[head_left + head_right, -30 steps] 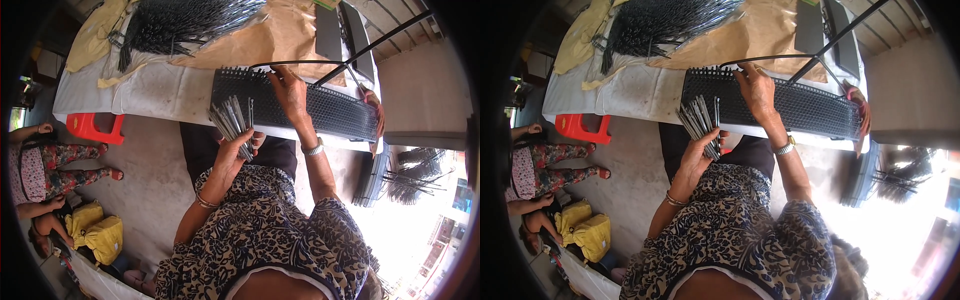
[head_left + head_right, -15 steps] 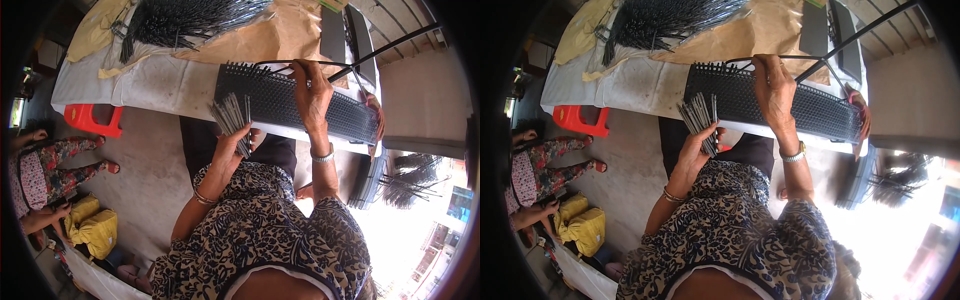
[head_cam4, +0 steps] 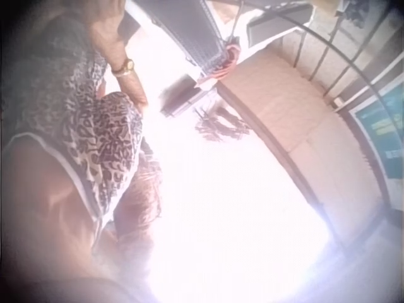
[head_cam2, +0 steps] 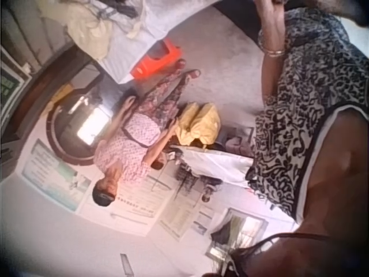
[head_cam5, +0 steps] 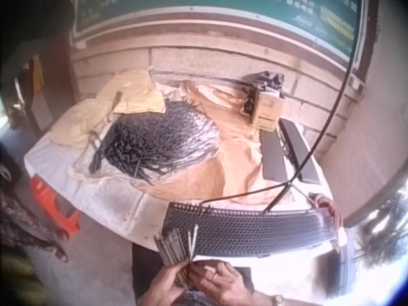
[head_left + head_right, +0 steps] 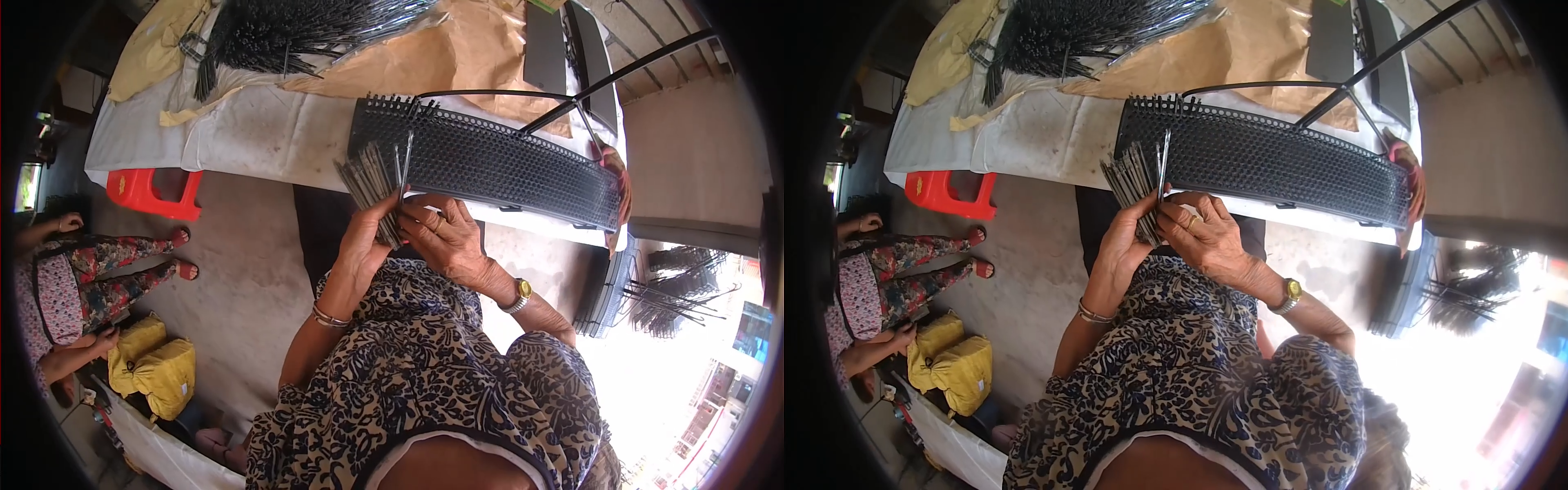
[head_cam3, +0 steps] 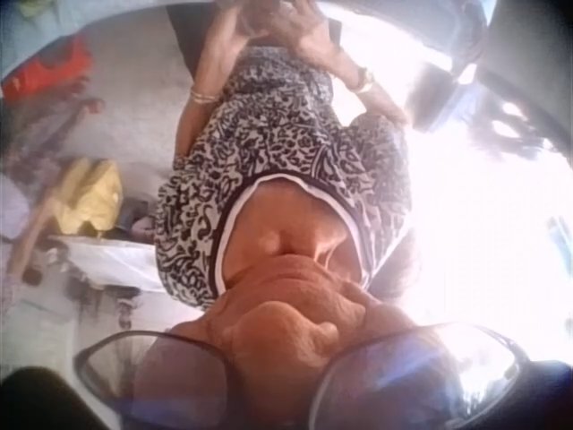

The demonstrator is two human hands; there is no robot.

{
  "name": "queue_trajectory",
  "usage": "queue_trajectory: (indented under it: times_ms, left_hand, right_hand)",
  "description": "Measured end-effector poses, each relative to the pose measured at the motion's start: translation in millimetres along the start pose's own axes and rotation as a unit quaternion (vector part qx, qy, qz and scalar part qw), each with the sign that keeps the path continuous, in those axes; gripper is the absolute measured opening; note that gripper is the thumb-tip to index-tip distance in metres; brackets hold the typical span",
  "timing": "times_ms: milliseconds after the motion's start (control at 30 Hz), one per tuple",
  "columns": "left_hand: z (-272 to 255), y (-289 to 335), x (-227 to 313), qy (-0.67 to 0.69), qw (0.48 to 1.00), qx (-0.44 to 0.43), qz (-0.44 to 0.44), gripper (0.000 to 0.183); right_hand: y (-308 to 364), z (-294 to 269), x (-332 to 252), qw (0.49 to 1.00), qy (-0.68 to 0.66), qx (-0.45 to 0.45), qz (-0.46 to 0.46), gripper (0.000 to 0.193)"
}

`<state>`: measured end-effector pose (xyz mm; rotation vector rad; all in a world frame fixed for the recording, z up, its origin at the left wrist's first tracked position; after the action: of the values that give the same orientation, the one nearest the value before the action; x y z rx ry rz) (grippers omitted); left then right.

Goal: The person unwraps a bundle of metal pins on a table, picks up a bunch of pins, and inserts the pins one by one into the holes of a perforated metal rack by hand.

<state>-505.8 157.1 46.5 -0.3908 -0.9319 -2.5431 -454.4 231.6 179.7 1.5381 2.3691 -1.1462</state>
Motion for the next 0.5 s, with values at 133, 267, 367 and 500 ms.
queue_trajectory:
  times_ms: [133, 267, 367, 500]
  left_hand:
    - [-7, -1, 5, -0.052, 0.995, 0.063, 0.049, 0.021]
    - [-7, 0, 7, -0.054, 0.992, 0.094, 0.069, 0.015]
    - [-4, 1, 6, -0.07, 0.991, 0.09, 0.076, 0.015]
    - [5, 1, 0, -0.079, 0.994, 0.041, 0.056, 0.018]
  right_hand:
    - [-8, 2, 0, 0.999, -0.01, -0.019, 0.029, 0.028]
    - [-12, 2, 3, 0.998, 0.019, -0.035, 0.055, 0.023]
    - [-11, -1, 20, 0.985, -0.115, -0.009, 0.129, 0.015]
    - [3, 8, 69, 0.888, -0.293, 0.09, 0.343, 0.017]
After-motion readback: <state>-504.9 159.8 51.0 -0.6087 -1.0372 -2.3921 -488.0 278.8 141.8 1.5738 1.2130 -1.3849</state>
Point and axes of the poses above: each hand's wrist, its own y-axis away from the middle knuckle, its own z-axis out of the palm, x = y × z, the point moved 8 cm from there along -y, towards the middle knuckle, and after that the axes turned 9 degrees about -y, right-handed, at the moved point
